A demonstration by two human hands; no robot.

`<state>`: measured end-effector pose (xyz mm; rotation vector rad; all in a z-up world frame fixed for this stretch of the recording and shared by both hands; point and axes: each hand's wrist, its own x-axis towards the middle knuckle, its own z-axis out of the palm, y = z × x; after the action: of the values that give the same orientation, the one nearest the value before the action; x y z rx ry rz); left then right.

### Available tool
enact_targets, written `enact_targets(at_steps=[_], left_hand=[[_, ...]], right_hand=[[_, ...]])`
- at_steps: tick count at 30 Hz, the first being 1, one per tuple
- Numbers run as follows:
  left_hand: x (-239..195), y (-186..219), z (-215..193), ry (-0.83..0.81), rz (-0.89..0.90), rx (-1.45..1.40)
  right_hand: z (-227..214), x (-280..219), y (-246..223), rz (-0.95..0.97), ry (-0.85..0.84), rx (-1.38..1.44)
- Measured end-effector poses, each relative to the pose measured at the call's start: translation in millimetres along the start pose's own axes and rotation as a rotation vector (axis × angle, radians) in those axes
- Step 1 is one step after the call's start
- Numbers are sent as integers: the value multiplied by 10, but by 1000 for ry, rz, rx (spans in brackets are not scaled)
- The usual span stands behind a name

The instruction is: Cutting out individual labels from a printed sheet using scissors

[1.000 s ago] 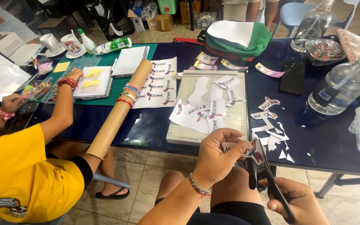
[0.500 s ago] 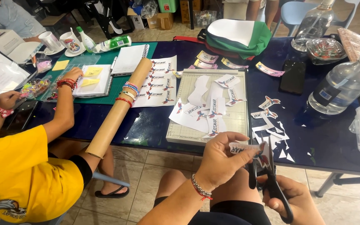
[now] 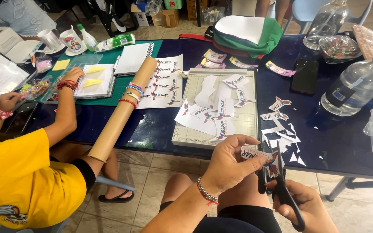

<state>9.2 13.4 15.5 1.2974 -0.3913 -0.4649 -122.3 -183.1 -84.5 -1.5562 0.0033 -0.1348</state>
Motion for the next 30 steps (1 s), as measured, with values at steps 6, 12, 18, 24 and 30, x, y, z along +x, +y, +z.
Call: enact_targets(at_steps=[6,12,18,24,30], left_hand=[[7,4,-2,24,28,42],[-4,21,-5,30,41,41],[-43,63,1,-12,25,161],[-35,41,7,-14,23,117],[-26,-13,14,-4,25,102]], right_hand=[[-4,-21,25,42,-4,4],[2,-40,41,93,9,25],[25,-31,19,148,32,50],[2,-37,108,73,14,86],[47,-4,30,-9,6,28]])
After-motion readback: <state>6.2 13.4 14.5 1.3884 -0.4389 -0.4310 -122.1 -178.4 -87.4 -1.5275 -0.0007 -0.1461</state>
